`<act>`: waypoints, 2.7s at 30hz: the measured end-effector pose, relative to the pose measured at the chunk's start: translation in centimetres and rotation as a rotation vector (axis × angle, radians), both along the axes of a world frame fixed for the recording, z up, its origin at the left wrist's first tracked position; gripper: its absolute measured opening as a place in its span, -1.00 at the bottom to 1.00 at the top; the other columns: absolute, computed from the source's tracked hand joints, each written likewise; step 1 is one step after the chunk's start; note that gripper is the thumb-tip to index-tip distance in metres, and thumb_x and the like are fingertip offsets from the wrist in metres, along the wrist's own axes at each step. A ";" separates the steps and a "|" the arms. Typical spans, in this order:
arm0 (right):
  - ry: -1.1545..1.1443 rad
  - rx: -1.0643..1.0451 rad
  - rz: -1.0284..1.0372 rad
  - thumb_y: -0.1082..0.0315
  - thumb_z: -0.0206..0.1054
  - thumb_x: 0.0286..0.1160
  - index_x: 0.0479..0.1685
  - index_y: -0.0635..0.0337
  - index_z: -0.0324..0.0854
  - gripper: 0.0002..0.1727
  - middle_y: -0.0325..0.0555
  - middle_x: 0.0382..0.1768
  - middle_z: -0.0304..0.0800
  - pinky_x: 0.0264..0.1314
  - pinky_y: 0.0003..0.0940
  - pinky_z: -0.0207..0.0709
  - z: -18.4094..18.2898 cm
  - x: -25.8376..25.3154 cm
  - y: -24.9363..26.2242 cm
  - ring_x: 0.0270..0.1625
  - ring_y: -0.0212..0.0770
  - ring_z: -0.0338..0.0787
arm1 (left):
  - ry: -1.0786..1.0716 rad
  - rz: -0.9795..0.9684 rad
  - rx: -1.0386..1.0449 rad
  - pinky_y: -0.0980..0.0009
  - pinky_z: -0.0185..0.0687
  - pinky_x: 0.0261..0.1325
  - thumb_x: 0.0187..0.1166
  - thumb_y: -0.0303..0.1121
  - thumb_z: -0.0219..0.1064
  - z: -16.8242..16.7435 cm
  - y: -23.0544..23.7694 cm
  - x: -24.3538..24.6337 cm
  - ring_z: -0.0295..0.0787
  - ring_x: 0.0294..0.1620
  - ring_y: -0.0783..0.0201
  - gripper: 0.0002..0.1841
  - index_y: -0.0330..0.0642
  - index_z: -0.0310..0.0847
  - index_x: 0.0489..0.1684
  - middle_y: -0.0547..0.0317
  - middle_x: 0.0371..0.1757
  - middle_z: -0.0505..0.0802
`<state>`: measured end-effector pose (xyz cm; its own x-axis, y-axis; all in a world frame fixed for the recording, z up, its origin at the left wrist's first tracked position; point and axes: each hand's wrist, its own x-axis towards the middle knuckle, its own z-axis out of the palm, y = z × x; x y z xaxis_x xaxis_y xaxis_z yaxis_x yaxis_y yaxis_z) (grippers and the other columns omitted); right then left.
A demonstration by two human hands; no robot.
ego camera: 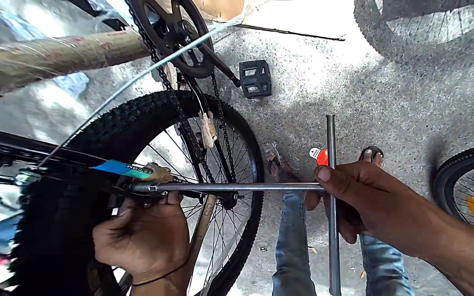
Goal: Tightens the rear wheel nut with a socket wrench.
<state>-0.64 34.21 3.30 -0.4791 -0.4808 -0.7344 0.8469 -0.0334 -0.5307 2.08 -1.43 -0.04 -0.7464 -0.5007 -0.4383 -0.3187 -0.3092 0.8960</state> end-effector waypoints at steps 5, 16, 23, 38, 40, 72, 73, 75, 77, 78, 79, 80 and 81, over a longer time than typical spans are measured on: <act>-0.067 -0.065 0.059 -0.09 -0.08 0.88 -0.16 0.17 0.76 -0.39 -0.11 -0.61 0.69 -0.67 -0.63 0.39 1.1 -1.9 0.4 -0.70 -0.43 0.54 | 0.021 -0.069 0.079 0.03 0.53 0.51 0.55 -0.30 -0.06 -0.1 -0.6 0.6 0.69 0.31 0.05 -0.62 -0.16 0.46 0.25 -0.01 0.25 0.71; 0.111 -0.055 -0.016 0.12 0.01 0.89 0.37 0.09 0.58 -0.62 -0.03 -0.41 0.77 -0.68 -0.48 0.59 -1.3 -0.9 1.3 -0.64 -0.25 0.68 | -0.261 0.098 -0.126 -0.10 0.63 0.31 0.83 0.05 -0.37 0.9 0.7 -1.9 0.72 0.26 0.09 -0.50 0.01 0.36 0.34 0.14 0.19 0.72; -0.058 -0.284 0.065 0.31 0.21 0.78 -0.08 0.35 0.72 -0.73 0.12 -0.21 0.93 -0.41 -0.34 0.86 -4.1 -0.5 2.9 -0.38 -0.13 0.94 | -0.312 0.169 -0.266 -0.08 0.63 0.28 0.85 -0.06 -0.16 0.9 1.9 -2.6 0.70 0.19 0.12 -0.64 -0.03 0.41 0.27 0.13 0.12 0.70; 1.173 0.341 0.172 0.48 0.23 0.52 0.18 0.10 0.84 -0.64 -0.10 0.30 0.85 0.02 -0.53 0.77 -3.7 0.8 2.3 0.17 -0.38 0.87 | -0.343 0.147 -0.271 -0.08 0.61 0.31 0.84 -0.05 -0.19 1.3 1.7 -2.7 0.69 0.24 0.12 -0.62 -0.01 0.40 0.32 0.14 0.15 0.71; 1.088 0.206 0.082 0.49 0.16 0.43 0.21 0.27 0.80 -0.58 -0.05 0.32 0.81 0.20 -0.49 0.79 -3.4 1.3 2.4 0.28 -0.35 0.83 | -0.322 0.147 -0.252 -0.07 0.62 0.28 0.84 -0.04 -0.21 1.3 1.8 -2.6 0.71 0.21 0.12 -0.62 0.00 0.43 0.24 0.16 0.12 0.73; 0.821 0.066 -0.028 0.37 0.47 0.54 0.05 0.11 0.85 -0.82 -0.16 0.06 0.95 0.19 -0.23 0.90 -4.0 5.0 2.3 0.10 -0.16 0.94 | -0.295 0.219 -0.262 -0.02 0.65 0.20 0.83 -0.12 -0.23 1.6 2.3 -3.1 0.74 0.11 0.16 -0.63 -0.03 0.47 0.15 0.18 0.04 0.76; 0.850 0.054 -0.021 0.39 0.46 0.56 0.07 0.14 0.84 -0.81 -0.14 0.10 0.94 0.24 -0.22 0.88 -4.1 5.3 2.2 0.15 -0.15 0.93 | -0.290 0.222 -0.259 -0.01 0.64 0.19 0.83 -0.12 -0.24 1.6 2.4 -3.2 0.74 0.10 0.17 -0.64 -0.03 0.47 0.13 0.19 0.02 0.76; 0.883 0.047 -0.019 0.42 0.44 0.57 0.08 0.15 0.84 -0.80 -0.12 0.14 0.93 0.27 -0.23 0.87 -4.3 5.9 2.2 0.19 -0.15 0.92 | -0.279 0.242 -0.258 0.00 0.63 0.20 0.81 -0.16 -0.22 1.5 2.5 -3.2 0.74 0.08 0.18 -0.67 -0.04 0.46 0.08 0.18 -0.02 0.76; 0.913 0.056 -0.017 0.41 0.43 0.59 0.10 0.15 0.83 -0.80 -0.13 0.14 0.93 0.28 -0.24 0.86 -4.3 6.1 2.2 0.19 -0.16 0.92 | -0.270 0.263 -0.256 0.03 0.63 0.21 0.82 -0.18 -0.21 1.4 2.6 -3.2 0.72 0.09 0.21 -0.70 -0.05 0.43 0.07 0.18 -0.02 0.74; 0.928 0.065 -0.015 0.40 0.41 0.61 0.11 0.15 0.83 -0.80 -0.14 0.14 0.93 0.27 -0.26 0.86 -4.3 5.9 2.2 0.19 -0.18 0.92 | -0.268 0.271 -0.251 0.04 0.61 0.24 0.81 -0.19 -0.21 1.4 2.7 -3.2 0.71 0.11 0.21 -0.71 -0.05 0.42 0.07 0.18 0.00 0.73; 0.938 0.079 -0.012 0.38 0.41 0.62 0.12 0.14 0.82 -0.79 -0.15 0.14 0.93 0.26 -0.27 0.86 -4.2 5.8 2.2 0.18 -0.19 0.92 | -0.268 0.281 -0.248 0.04 0.60 0.24 0.80 -0.19 -0.20 1.4 2.7 -3.2 0.70 0.12 0.21 -0.71 -0.05 0.42 0.08 0.17 0.02 0.72; 0.948 0.094 -0.010 0.37 0.41 0.62 0.13 0.13 0.83 -0.79 -0.16 0.13 0.93 0.25 -0.28 0.87 -4.2 5.7 2.3 0.17 -0.21 0.92 | -0.269 0.286 -0.247 0.04 0.60 0.25 0.80 -0.19 -0.20 1.4 2.8 -3.1 0.70 0.13 0.20 -0.71 -0.06 0.42 0.11 0.17 0.05 0.72; 0.959 0.106 -0.010 0.37 0.41 0.62 0.13 0.13 0.83 -0.79 -0.17 0.12 0.93 0.23 -0.30 0.87 -4.2 5.5 2.3 0.15 -0.23 0.92 | -0.269 0.286 -0.246 0.05 0.61 0.24 0.81 -0.19 -0.20 1.4 2.8 -3.2 0.70 0.14 0.20 -0.71 -0.06 0.40 0.13 0.17 0.06 0.71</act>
